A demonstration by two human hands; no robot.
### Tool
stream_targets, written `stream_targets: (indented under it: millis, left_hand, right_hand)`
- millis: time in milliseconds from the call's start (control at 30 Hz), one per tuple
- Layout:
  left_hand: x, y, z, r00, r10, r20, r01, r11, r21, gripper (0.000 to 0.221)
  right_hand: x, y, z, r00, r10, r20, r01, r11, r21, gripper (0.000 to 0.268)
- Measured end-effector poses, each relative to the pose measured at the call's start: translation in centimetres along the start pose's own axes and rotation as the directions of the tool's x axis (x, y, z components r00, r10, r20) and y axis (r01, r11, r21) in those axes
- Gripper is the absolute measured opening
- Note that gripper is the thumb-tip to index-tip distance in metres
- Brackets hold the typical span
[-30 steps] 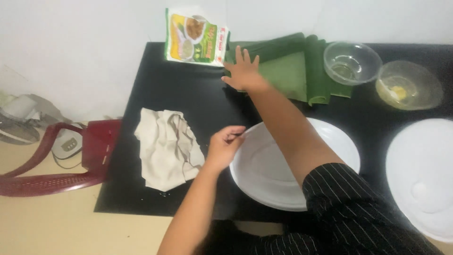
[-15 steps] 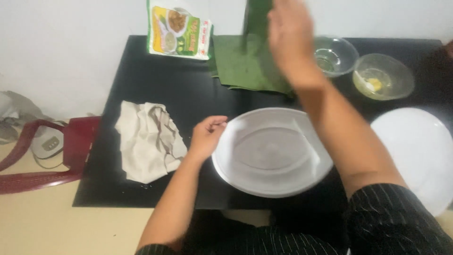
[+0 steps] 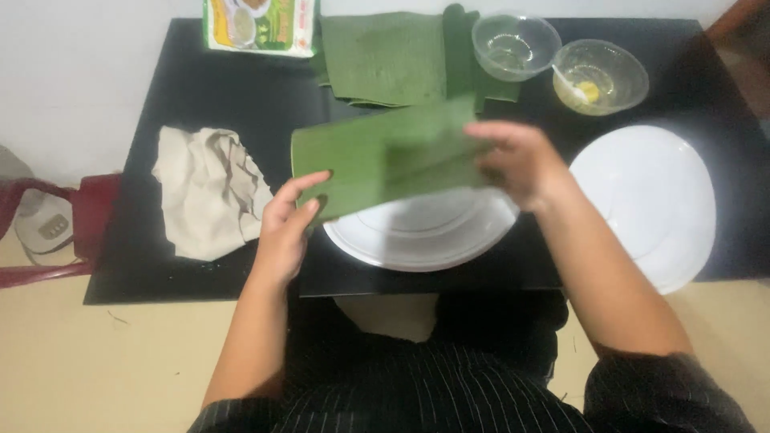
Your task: Wiping a banana leaf with a cloth and folding it into a rectangular shape on a plate.
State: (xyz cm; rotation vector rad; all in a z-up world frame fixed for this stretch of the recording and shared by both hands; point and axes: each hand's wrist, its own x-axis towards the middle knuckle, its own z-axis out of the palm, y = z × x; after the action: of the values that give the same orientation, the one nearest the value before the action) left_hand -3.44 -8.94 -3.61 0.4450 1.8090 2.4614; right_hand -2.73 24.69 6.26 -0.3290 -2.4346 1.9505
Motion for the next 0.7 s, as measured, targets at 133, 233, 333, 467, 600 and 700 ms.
stream_targets:
  millis: [133,233,333,467,600,700]
  left_hand:
    - [-3.2,1.2,1.7,0.996,-0.085,-0.003,0.085,0.996,-0.028,0.053]
    - [-3.8,-0.3,1.1,1.0,0.028,-0.01,-0.017,0.816,0.578,0.038]
    - [-3.8,-0.9,1.5,0.985,0.121,0.124,-0.168,0.488,0.856,0.035]
    - [-3.7,-2.5,2.3,0.965,0.224,0.133,-0.187,0.239,0.953,0.049]
    - [-2.7,-2.3,3.3,0.908,0.282,0.311,-0.338,0.054,0.939,0.045]
    - [-1.7,-3.0,3.6,0.856,0.242,0.456,-0.48,0.048,0.876,0.036]
  right_hand:
    - [-1.2,4.1,-1.0,0.995,0.04,0.092,-0.029,0.992,-0.125,0.057]
    - [-0.8,5.6,-1.5,0.994,-0.021,0.104,0.066,0.887,-0.456,0.053]
    - [-0.7,4.7,-0.8,0.97,-0.06,0.234,0.205,0.716,-0.668,0.059]
    - [-0.9,4.6,0.9,0.972,-0.024,0.235,0.216,0.492,-0.843,0.063]
    - [2.5,7.5,1.8,0.966,-0.125,0.226,0.241,0.121,-0.963,0.062]
    - [3.7,8.1,2.5,0.932,-0.283,0.227,0.203,-0.112,-0.973,0.054]
